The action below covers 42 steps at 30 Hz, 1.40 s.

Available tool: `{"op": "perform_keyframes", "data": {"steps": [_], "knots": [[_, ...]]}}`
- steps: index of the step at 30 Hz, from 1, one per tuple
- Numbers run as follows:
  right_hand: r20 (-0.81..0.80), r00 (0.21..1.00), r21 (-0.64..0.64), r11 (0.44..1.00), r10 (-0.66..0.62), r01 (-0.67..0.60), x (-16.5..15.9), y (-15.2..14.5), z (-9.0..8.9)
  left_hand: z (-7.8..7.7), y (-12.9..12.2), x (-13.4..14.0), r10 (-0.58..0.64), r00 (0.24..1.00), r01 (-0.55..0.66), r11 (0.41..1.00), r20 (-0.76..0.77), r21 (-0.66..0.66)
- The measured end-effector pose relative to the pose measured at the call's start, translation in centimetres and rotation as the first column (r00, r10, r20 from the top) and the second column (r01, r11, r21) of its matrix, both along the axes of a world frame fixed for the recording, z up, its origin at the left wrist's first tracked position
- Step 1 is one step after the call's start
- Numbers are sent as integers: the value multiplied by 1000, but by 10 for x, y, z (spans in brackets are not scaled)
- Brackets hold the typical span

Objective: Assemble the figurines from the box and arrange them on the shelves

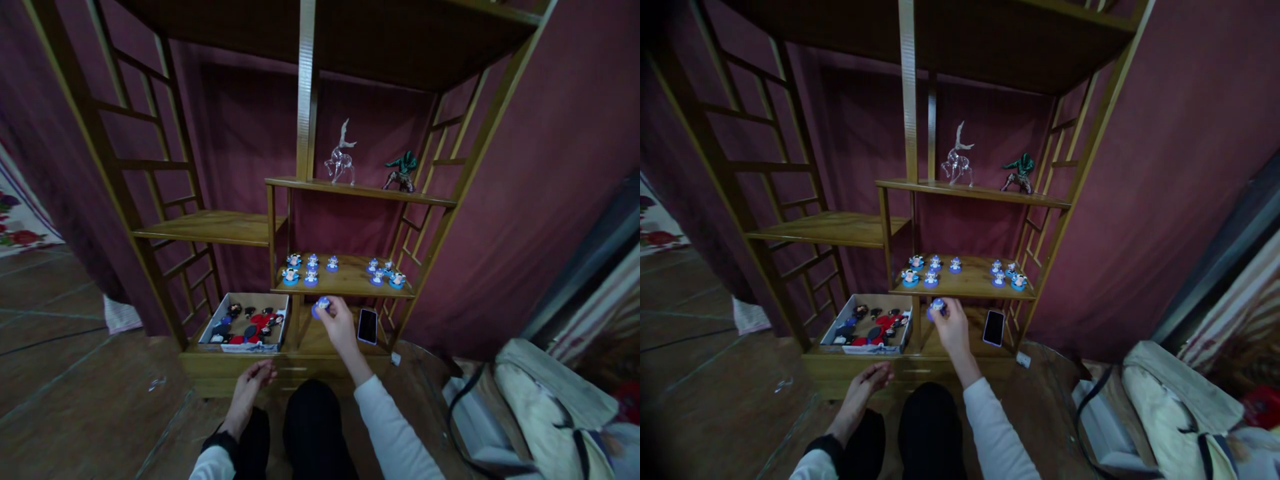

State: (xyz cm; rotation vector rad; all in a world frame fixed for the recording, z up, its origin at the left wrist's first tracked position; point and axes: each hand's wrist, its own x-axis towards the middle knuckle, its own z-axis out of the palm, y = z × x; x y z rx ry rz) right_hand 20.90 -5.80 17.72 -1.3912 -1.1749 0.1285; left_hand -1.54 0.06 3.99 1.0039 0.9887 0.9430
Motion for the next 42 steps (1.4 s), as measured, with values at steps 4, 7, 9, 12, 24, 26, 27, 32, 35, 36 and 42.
{"op": "perform_keyframes", "data": {"steps": [4, 7, 9, 12, 24, 26, 27, 32, 35, 36, 42], "knots": [[163, 968, 68, 981, -189, 181, 45, 30, 53, 2, -2, 0, 5, 1000, -5, 1000, 9, 16], [290, 925, -36, 963, -244, 265, 61, 48, 55, 3, -3, -1, 4, 1000, -4, 1000, 6, 19], [396, 891, -143, 944, -222, 299, 63, 55, 46, 3, -4, -2, 8, 1000, -8, 1000, -1, 18], [476, 856, -213, 917, -203, 336, 62, 57, 34, 3, -4, -2, 13, 1000, -13, 1000, -4, 16], [442, 889, -297, 915, -122, 273, 67, 59, 36, 3, -3, -1, 21, 1000, -20, 999, -8, 46], [440, 890, -318, 907, -118, 278, 67, 61, 37, 3, -3, -1, 26, 1000, -25, 999, -10, 47], [447, 887, -315, 906, -119, 281, 67, 62, 38, 3, -3, -1, 25, 1000, -25, 999, -11, 46], [463, 877, -276, 920, -128, 280, 66, 58, 36, 3, -3, -2, 12, 1000, -11, 999, -7, 51], [461, 880, -277, 922, -118, 269, 66, 55, 35, 5, -4, -1, 15, 1000, -14, 999, -16, 42], [463, 878, -277, 922, -118, 270, 65, 55, 36, 6, -5, -1, 18, 1000, -17, 999, -21, 38], [466, 877, -300, 912, -117, 281, 64, 53, 39, 8, -6, 0, 27, 999, -26, 999, -33, 35]]}}
